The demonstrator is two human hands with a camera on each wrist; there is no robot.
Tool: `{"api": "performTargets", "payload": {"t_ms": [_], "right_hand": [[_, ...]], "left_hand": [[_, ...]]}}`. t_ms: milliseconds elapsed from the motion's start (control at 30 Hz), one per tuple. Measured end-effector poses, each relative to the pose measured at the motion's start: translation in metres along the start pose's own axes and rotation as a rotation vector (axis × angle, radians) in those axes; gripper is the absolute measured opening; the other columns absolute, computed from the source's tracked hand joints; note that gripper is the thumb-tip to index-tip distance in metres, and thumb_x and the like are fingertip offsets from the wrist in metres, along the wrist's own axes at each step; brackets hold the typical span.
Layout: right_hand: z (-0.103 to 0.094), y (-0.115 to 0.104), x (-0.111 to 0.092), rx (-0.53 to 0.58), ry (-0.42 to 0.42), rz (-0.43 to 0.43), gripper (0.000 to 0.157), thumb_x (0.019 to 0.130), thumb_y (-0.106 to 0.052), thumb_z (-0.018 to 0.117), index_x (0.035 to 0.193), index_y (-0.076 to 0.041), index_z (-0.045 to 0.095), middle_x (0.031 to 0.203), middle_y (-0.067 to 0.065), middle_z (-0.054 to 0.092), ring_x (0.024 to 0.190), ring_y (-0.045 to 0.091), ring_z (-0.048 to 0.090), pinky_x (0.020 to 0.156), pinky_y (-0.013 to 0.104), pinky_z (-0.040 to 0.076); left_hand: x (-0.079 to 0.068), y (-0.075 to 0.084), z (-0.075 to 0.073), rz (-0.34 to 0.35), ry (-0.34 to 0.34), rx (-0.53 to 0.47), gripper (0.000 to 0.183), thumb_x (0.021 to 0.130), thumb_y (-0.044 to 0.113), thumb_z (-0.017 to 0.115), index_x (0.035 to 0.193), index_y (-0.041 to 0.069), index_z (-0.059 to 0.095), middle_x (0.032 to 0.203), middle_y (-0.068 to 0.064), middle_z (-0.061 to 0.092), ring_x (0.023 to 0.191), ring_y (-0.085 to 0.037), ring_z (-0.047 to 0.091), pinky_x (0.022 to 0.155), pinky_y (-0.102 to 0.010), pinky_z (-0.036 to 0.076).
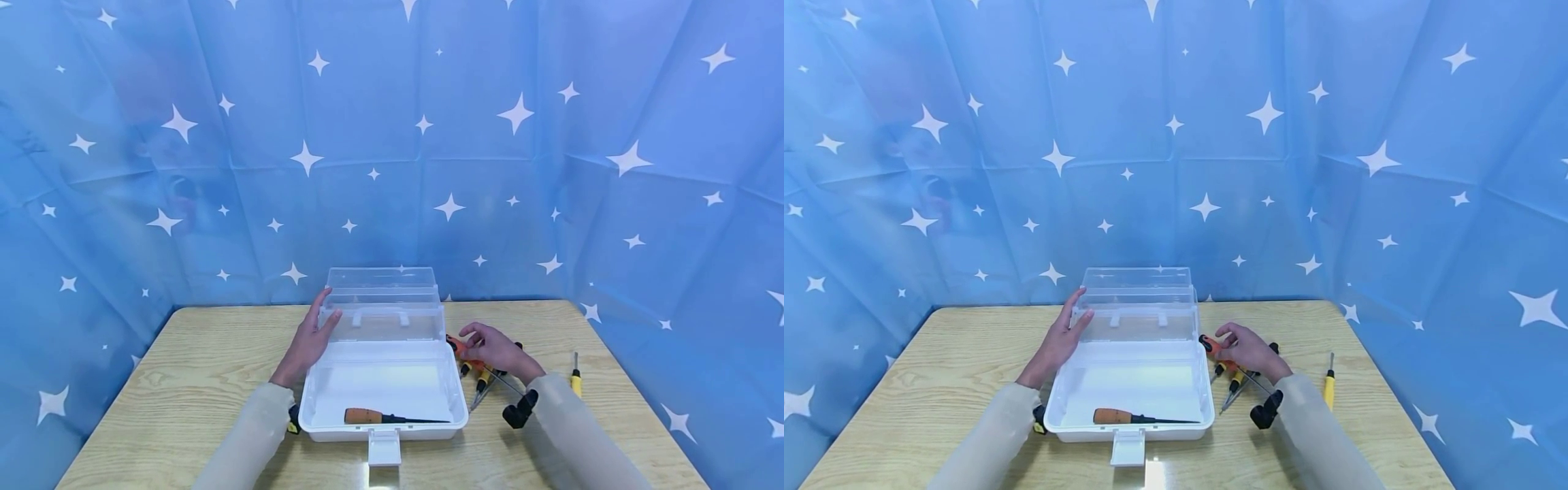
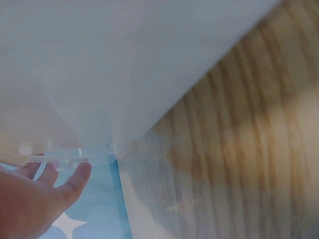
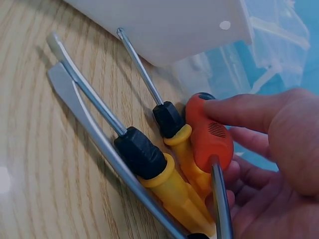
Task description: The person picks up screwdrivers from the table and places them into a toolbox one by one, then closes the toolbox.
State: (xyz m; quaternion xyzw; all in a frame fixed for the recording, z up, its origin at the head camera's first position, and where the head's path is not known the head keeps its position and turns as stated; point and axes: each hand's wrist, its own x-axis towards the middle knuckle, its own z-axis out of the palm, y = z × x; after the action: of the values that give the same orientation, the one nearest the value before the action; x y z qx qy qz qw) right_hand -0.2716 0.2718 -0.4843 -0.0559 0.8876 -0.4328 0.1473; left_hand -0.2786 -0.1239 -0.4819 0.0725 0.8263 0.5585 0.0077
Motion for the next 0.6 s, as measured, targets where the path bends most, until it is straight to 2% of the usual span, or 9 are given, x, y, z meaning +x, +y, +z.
{"api": "performTargets", "payload": {"t_ms": [233, 400, 600], "right_hand": [[0.0011, -0.0021, -0.0001, -0.034, 0.004, 0.017, 0.031, 0.092, -0.011, 0.069, 0.119, -0.004, 0.058, 0.096, 0.01, 0.063, 0.08, 0.021, 0.06, 0.068, 0.033, 0.052], [0.0012, -0.0025, -0.0001, -0.054, -0.005, 0.04, 0.033, 0.093, -0.012, 0.066, 0.123, -0.003, 0.056, 0.096, 0.011, 0.064, 0.08, 0.021, 0.061, 0.067, 0.032, 0.052], [0.0024, -0.0013, -0.0002, -0.036, 0.006, 0.073, 0.036, 0.094, -0.014, 0.066, 0.127, -0.004, 0.053, 0.096, 0.011, 0.064, 0.079, 0.022, 0.061, 0.066, 0.032, 0.052]], "left_hand": [[0.0004, -0.0011, -0.0003, 0.001, 0.002, 0.004, 0.064, 0.101, 0.054, 0.047, 0.155, 0.045, 0.015, 0.167, 0.001, 0.009, 0.152, -0.036, 0.014, 0.111, -0.069, 0.023], [0.0006, -0.0023, -0.0003, 0.001, -0.005, -0.002, 0.069, 0.097, 0.062, 0.047, 0.156, 0.043, 0.015, 0.167, 0.002, 0.008, 0.152, -0.037, 0.014, 0.11, -0.069, 0.023], [0.0005, -0.0011, 0.0002, 0.003, -0.003, -0.007, 0.07, 0.098, 0.06, 0.047, 0.157, 0.04, 0.016, 0.167, 0.002, 0.008, 0.152, -0.035, 0.013, 0.112, -0.069, 0.022]]}}
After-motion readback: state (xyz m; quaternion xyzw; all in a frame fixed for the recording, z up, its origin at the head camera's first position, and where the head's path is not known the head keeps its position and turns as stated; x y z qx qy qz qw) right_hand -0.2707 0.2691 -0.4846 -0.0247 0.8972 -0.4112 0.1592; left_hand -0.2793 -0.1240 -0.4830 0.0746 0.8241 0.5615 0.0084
